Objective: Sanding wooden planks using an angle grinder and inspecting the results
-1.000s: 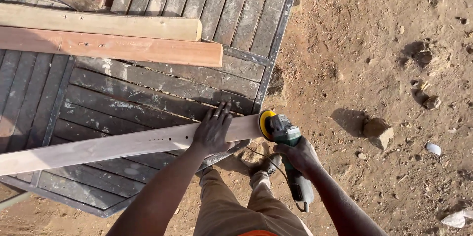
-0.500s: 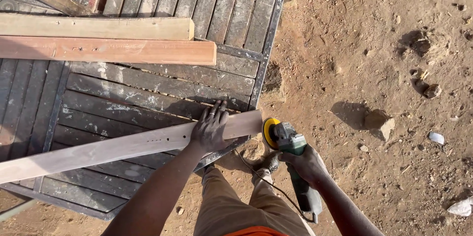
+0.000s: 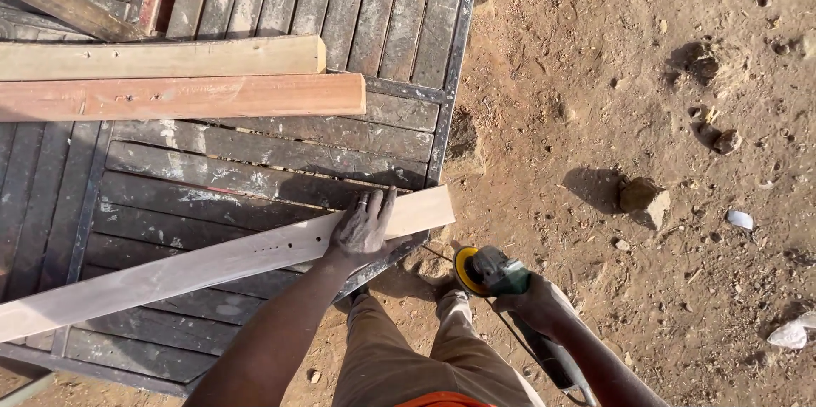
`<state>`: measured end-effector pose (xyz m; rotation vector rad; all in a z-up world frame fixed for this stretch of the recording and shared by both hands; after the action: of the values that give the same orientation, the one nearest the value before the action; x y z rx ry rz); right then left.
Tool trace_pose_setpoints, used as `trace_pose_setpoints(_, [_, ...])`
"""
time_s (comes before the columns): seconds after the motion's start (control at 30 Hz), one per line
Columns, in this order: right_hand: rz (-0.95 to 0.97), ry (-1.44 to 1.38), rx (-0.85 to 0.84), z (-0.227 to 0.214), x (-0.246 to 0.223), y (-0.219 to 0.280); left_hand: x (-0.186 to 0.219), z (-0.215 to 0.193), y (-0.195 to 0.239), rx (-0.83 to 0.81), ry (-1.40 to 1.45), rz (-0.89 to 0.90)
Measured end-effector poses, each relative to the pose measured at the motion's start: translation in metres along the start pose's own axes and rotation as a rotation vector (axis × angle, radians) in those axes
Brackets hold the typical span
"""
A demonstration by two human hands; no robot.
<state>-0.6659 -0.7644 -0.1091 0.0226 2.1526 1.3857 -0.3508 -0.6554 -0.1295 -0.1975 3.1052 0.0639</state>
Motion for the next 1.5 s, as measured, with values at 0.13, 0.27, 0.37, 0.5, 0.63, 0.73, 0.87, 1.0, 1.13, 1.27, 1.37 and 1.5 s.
trace_pose_setpoints(0.13, [-0.014, -0.062, 0.112, -0.003, 0.025, 0.03, -0.008, 0.032, -0.002, -0.227, 0.319, -0.039])
trace_pose_setpoints(0.27, [0.163, -0.222, 0.156, -0.014, 0.025, 0.071, -0.01, 0.03, 0.001, -0.404, 0.737, -0.092])
trace_pose_setpoints(0.37, [0.142, -0.227, 0.179, -0.02, 0.01, 0.085, -0.012, -0.017, -0.006, -0.464, 0.774, -0.055])
trace_pose_setpoints(0.5, [0.035, -0.382, 0.19, -0.025, -0.008, 0.085, -0.01, -0.058, -0.022, -0.416, 0.714, 0.003])
trace_pose_setpoints(0.63, [-0.045, -0.395, 0.136, -0.021, -0.024, 0.086, -0.019, -0.046, -0.022, -0.418, 0.54, -0.056])
trace_pose_setpoints(0.73, [-0.047, -0.476, 0.108, -0.007, -0.045, 0.076, -0.018, -0.027, -0.009, -0.491, 0.439, -0.009])
trace_pose_setpoints(0.87, [-0.029, -0.368, 0.13, -0.002, -0.052, 0.066, -0.004, 0.052, 0.014, -0.454, 0.329, 0.012])
trace_pose_setpoints(1.0, [-0.036, -0.207, 0.102, -0.002, -0.076, 0.055, -0.02, 0.109, 0.011, -0.199, 0.257, 0.03])
trace_pose_setpoints(1.13, [0.041, -0.062, 0.121, 0.002, -0.076, 0.065, -0.012, 0.062, 0.004, -0.185, 0.237, 0.056])
trace_pose_setpoints(1.27, [0.092, -0.045, 0.113, 0.014, -0.013, 0.041, -0.006, -0.006, -0.001, -0.261, 0.246, 0.027])
trace_pose_setpoints(1.37, [0.129, -0.041, 0.109, 0.011, 0.022, 0.042, 0.002, -0.027, 0.001, -0.27, 0.243, -0.002])
trace_pose_setpoints(1.5, [0.126, -0.241, 0.123, 0.01, 0.003, 0.06, 0.004, -0.055, -0.003, -0.237, 0.257, 0.014])
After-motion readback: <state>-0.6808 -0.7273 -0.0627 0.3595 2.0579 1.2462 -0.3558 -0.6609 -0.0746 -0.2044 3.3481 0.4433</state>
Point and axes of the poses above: each hand's wrist, its own y-axis away from the middle knuckle, its own z-axis out of the palm, x = y × z, the point moved 9 cm from there along -y, towards the middle knuckle, and after that the axes turned 1 degree about y, right-handed, at the moved point
